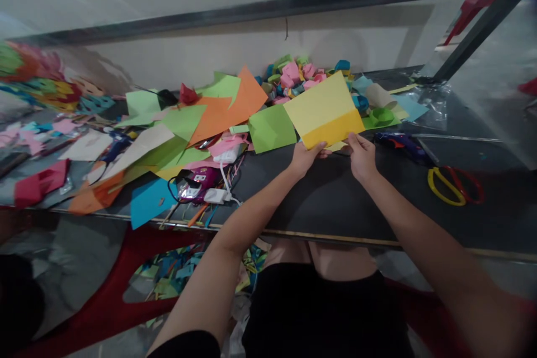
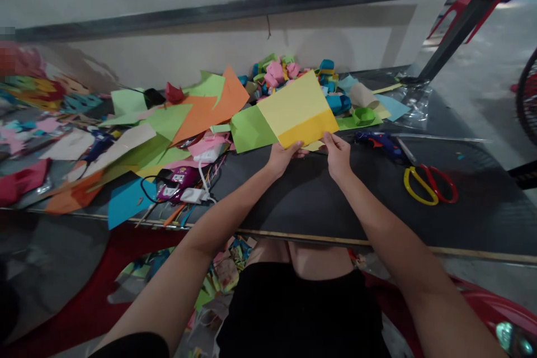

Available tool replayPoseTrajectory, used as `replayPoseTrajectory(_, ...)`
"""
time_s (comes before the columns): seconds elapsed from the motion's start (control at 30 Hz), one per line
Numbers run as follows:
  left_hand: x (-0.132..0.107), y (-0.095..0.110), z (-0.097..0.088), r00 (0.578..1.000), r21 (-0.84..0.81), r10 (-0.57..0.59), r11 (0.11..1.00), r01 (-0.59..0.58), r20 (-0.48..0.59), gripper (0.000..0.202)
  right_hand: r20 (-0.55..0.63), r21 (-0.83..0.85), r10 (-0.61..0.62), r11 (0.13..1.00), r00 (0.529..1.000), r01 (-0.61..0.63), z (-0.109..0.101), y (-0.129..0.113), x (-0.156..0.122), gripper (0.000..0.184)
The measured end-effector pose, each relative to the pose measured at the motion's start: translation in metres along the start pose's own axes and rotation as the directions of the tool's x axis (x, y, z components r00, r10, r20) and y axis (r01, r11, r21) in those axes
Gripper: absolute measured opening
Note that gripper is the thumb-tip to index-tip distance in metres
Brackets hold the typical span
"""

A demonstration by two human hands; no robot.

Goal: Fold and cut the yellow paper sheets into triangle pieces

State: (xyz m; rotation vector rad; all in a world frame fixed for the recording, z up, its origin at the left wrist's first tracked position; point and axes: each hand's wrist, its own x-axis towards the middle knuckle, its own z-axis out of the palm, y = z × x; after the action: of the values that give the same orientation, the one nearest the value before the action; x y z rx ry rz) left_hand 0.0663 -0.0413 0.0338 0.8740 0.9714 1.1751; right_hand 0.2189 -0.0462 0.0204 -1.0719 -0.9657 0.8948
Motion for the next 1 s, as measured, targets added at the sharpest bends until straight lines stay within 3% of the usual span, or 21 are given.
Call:
replayPoseTrajectory(0.17,-0.001,0.002,0.0,1.0,0.033,-0.005,0.999,0.004,0.015,0.025,-0.006,0.039,-0.005,0.999,1.0,0.005,-0.004,0.002,0.002,0.047)
replayPoseTrajectory(0.37,-0.001,-0.001,0.001,1.0,0.065,0.015,0.998,-0.013,-0.025,0.024,0.105,0.073,0.085,0.993,0.991,-0.092,-0.006,-0.007,0.001,0.052)
replayPoseTrajectory(0.6,-0.003,-0.001,-0.001,0.999,0.123,0.005,0.992,-0.012,0.053,0.033,0.079,0.102,0.071,0.992,0.994,-0.079,-0.006,-0.005,-0.001,0.054)
replayPoseTrajectory(0.77,-0.003,-0.003,-0.008,0.998,0.201,-0.001,0.98,-0.011,0.058,0.035,0.141,-0.014,0.137,0.991,0.98,-0.136,-0.002,0.004,-0.006,0.056)
replayPoseTrajectory(1.0,-0.003,-0.006,-0.007,0.996,0.176,-0.001,0.984,-0.014,0.087,0.036,0.086,-0.047,0.11,0.993,0.99,-0.106,-0.002,0.005,-0.005,0.054)
